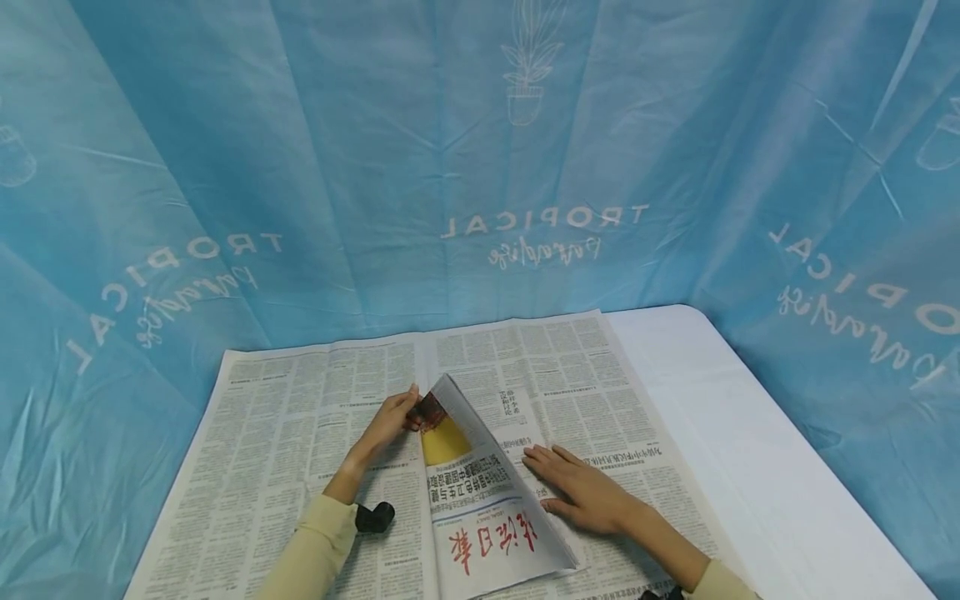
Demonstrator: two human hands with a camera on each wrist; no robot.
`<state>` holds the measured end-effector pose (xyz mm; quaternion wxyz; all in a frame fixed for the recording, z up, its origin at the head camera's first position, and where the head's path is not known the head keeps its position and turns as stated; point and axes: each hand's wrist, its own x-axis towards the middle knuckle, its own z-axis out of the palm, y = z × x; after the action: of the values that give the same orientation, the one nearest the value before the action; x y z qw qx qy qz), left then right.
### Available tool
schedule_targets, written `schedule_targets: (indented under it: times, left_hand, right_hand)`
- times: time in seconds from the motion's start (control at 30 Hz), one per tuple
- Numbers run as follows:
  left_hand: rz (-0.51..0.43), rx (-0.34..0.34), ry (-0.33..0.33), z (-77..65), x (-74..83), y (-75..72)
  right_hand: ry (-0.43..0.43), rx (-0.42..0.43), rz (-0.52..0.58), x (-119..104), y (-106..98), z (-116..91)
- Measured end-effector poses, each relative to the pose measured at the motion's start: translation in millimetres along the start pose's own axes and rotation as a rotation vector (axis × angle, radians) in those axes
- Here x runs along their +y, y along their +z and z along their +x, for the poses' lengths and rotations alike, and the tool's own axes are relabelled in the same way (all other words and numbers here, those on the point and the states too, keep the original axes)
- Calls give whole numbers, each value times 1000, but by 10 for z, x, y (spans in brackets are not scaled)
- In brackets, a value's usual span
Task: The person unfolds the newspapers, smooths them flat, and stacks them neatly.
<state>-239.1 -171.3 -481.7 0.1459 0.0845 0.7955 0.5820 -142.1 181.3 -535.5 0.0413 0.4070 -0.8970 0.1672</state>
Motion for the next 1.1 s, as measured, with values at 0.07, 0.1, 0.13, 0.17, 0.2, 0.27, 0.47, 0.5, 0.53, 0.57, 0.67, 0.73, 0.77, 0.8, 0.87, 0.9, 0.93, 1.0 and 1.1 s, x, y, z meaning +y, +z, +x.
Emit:
schedule_targets:
  times: [0.07, 0.1, 0.13, 0.17, 0.2, 0.27, 0.47, 0.5, 0.53, 0.57, 0.67, 0.73, 0.77, 0.8, 0.87, 0.9, 0.93, 1.0, 1.1]
  left_hand:
    - [-1, -7, 28, -13, -13, 1]
    - [1, -14, 41, -19, -20, 1]
    - [5, -16, 34, -28, -21, -1]
    - [18, -18, 25, -36, -20, -4]
    - [35, -21, 17, -37, -15, -11]
    - [53, -56, -22, -31, -31, -33]
    - [6, -210, -141, -97, 45, -62]
    - [-2, -215, -154, -118, 49, -60]
    - [3, -208, -173, -142, 51, -59]
    - [-4, -199, -191, -168, 50, -57]
    - [-26, -184, -230, -259, 45, -61]
    - [-21, -196, -227, -329, 33, -80]
    - [-16, -207, -218, -364, 24, -94]
    - [-6, -213, -216, -402, 19, -111]
    - [41, -206, -216, -472, 0, -152]
    - [70, -183, -234, -506, -5, -175]
    - [114, -150, -250, -541, -2, -197]
    - [184, -88, -291, -604, -3, -245]
    - [255, -1, -328, -689, -7, -327]
  right_hand:
    - [36, -24, 16, -13, -25, -7]
    - [52, -34, 26, -19, -35, -11]
    - [63, -41, 36, -24, -41, -14]
    - [69, -46, 44, -25, -43, -17]
    - [71, -47, 50, -26, -44, -19]
    - [67, -40, 51, -25, -38, -22]
    - [81, -35, 71, -18, -27, -24]
    - [85, -36, 76, -19, -28, -23]
    - [90, -38, 83, -20, -27, -23]
    - [94, -39, 89, -21, -27, -21]
    - [98, -33, 88, -17, -28, -16]
    - [88, -24, 68, -11, -32, -11]
    - [82, -20, 52, -6, -35, -8]
    - [74, -12, 34, -1, -41, -6]
    - [61, 3, 7, 12, -55, -5]
    - [56, 10, -9, 19, -62, -7]
    - [54, 14, -22, 26, -71, -11]
    - [53, 20, -43, 42, -86, -20]
    - [43, 20, -71, 70, -100, -28]
